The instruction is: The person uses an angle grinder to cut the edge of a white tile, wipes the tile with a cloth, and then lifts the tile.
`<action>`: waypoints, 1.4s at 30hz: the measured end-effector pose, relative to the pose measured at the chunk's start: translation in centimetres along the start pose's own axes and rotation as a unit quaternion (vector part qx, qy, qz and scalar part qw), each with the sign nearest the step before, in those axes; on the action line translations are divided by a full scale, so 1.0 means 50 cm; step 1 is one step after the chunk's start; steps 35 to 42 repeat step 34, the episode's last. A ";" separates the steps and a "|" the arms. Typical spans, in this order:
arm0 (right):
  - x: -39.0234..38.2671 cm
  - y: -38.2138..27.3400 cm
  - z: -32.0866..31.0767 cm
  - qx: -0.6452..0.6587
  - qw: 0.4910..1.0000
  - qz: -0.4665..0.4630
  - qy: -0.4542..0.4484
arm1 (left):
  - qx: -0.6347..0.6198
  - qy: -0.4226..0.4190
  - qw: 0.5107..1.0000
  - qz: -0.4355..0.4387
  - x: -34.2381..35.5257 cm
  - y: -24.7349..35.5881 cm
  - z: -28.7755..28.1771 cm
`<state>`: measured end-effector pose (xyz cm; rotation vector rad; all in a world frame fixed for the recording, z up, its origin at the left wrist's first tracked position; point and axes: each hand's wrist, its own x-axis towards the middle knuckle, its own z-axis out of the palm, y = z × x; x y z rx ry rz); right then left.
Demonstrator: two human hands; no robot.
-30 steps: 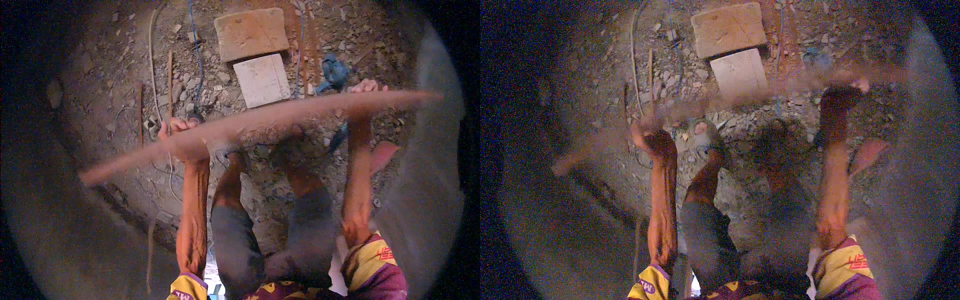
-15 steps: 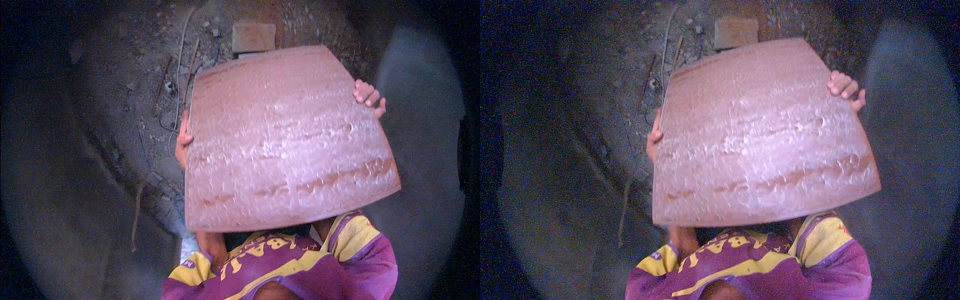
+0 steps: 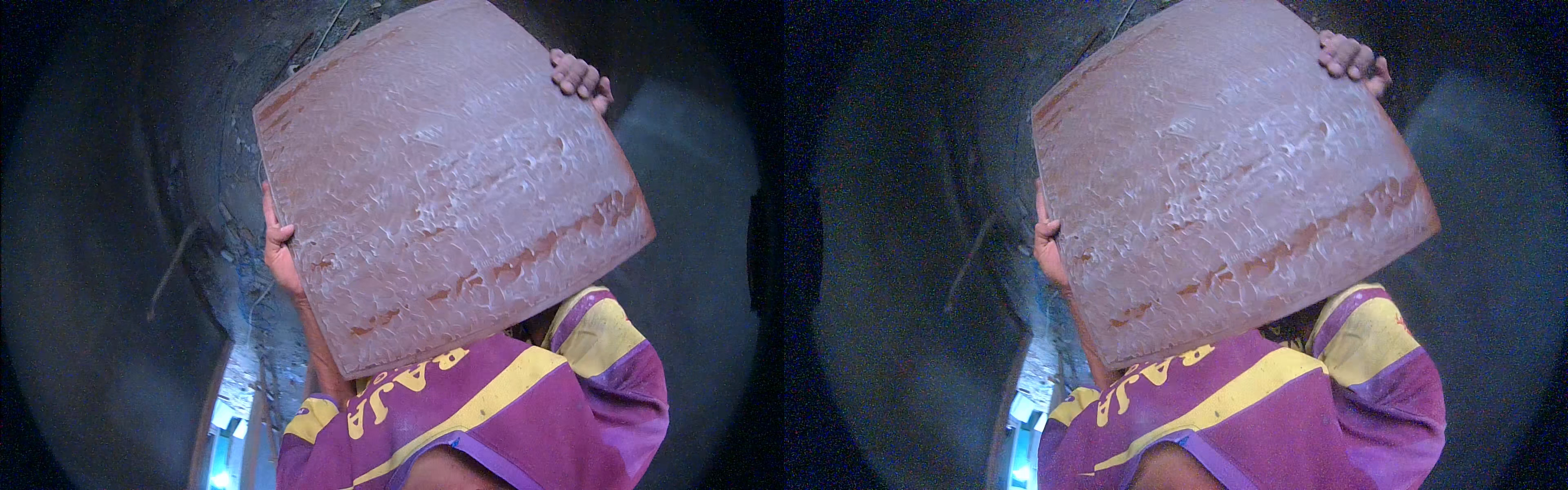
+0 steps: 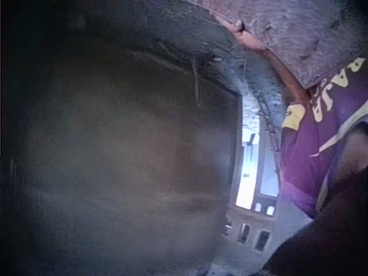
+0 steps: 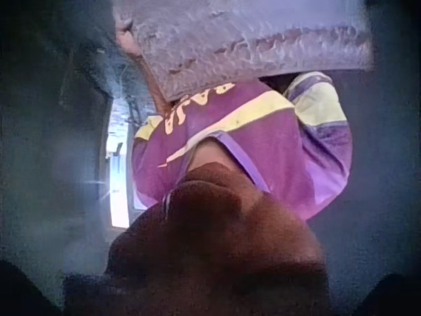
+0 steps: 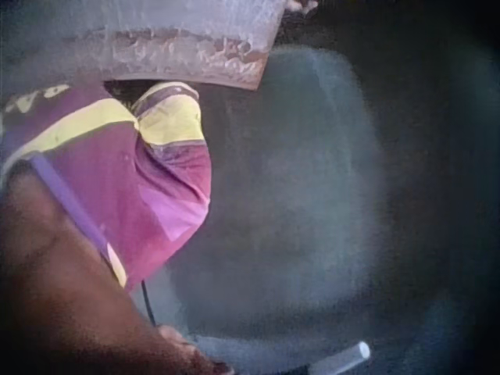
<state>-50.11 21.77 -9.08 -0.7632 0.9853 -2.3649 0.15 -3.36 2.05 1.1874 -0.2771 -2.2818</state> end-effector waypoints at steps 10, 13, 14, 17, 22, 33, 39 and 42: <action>0.150 0.113 0.111 0.031 0.998 0.055 -0.014 | 0.053 0.099 0.993 0.038 -0.025 -0.029 -0.035; 0.142 0.155 0.146 -0.014 0.994 0.105 0.016 | 0.095 0.137 0.986 0.000 -0.064 -0.038 -0.101; 0.114 0.224 0.175 0.001 0.991 0.129 0.030 | 0.112 0.162 0.980 0.012 -0.096 -0.014 -0.118; 0.189 0.296 0.216 -0.054 0.984 0.168 0.009 | -0.079 0.246 0.965 0.042 -0.105 -0.059 -0.101; 0.266 0.449 0.372 -0.113 0.969 0.216 -0.037 | -0.549 0.096 0.815 0.163 -0.129 -0.098 -0.244; 0.378 0.408 0.797 -0.100 0.934 0.284 -0.193 | -0.294 0.308 0.686 0.590 -0.309 -0.101 0.109; 0.402 0.398 0.838 -0.094 0.929 0.292 -0.207 | -0.294 0.313 0.674 0.602 -0.346 -0.186 0.163; 0.402 0.398 0.838 -0.094 0.929 0.292 -0.207 | -0.294 0.313 0.674 0.602 -0.346 -0.186 0.163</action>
